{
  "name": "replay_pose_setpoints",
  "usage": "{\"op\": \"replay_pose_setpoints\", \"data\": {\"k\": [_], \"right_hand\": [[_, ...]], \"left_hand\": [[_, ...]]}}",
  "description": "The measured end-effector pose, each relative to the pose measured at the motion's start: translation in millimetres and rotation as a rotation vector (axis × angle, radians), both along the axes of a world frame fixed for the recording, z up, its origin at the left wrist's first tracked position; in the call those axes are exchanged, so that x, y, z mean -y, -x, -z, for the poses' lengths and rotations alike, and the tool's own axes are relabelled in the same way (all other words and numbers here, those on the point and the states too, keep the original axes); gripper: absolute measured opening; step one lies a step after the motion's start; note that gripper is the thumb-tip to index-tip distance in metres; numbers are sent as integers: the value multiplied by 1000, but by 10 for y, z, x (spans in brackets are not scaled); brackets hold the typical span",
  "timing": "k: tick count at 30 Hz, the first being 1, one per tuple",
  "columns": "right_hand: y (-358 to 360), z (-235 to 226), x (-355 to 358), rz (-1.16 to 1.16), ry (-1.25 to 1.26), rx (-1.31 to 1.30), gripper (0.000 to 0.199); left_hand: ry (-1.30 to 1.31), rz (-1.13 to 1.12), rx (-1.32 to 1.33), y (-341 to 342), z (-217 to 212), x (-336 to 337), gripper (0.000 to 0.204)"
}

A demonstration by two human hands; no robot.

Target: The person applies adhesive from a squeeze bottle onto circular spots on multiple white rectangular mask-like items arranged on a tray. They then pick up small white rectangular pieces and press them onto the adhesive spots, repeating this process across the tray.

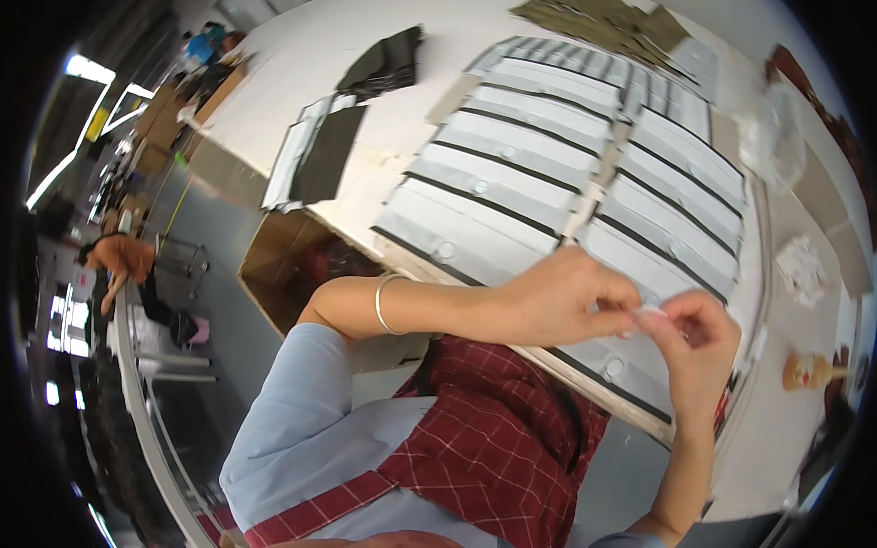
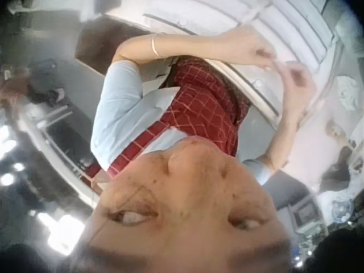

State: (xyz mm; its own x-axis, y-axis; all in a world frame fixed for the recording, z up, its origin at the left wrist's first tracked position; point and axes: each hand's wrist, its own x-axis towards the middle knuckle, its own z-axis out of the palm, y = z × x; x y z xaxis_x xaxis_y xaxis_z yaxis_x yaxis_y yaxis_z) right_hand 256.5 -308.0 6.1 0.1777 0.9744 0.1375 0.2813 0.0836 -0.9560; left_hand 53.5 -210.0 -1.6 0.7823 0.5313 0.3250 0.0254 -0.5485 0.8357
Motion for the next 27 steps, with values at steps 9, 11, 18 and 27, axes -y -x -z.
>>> {"op": "replay_pose_setpoints", "data": {"k": [9,11,18,27], "right_hand": [[490,136,-101,-87,55,-73,11],[582,216,-136,-45,8,-57,11],[528,220,-244,-124,249,-80,9],[558,405,-304,-323,334,-299,14]], "left_hand": [[165,-99,21,599,172,64,21],[96,-135,-29,645,258,84,21],[-350,-196,-51,1216,408,90,20],[-640,-116,-68,1393,608,87,22]]}}
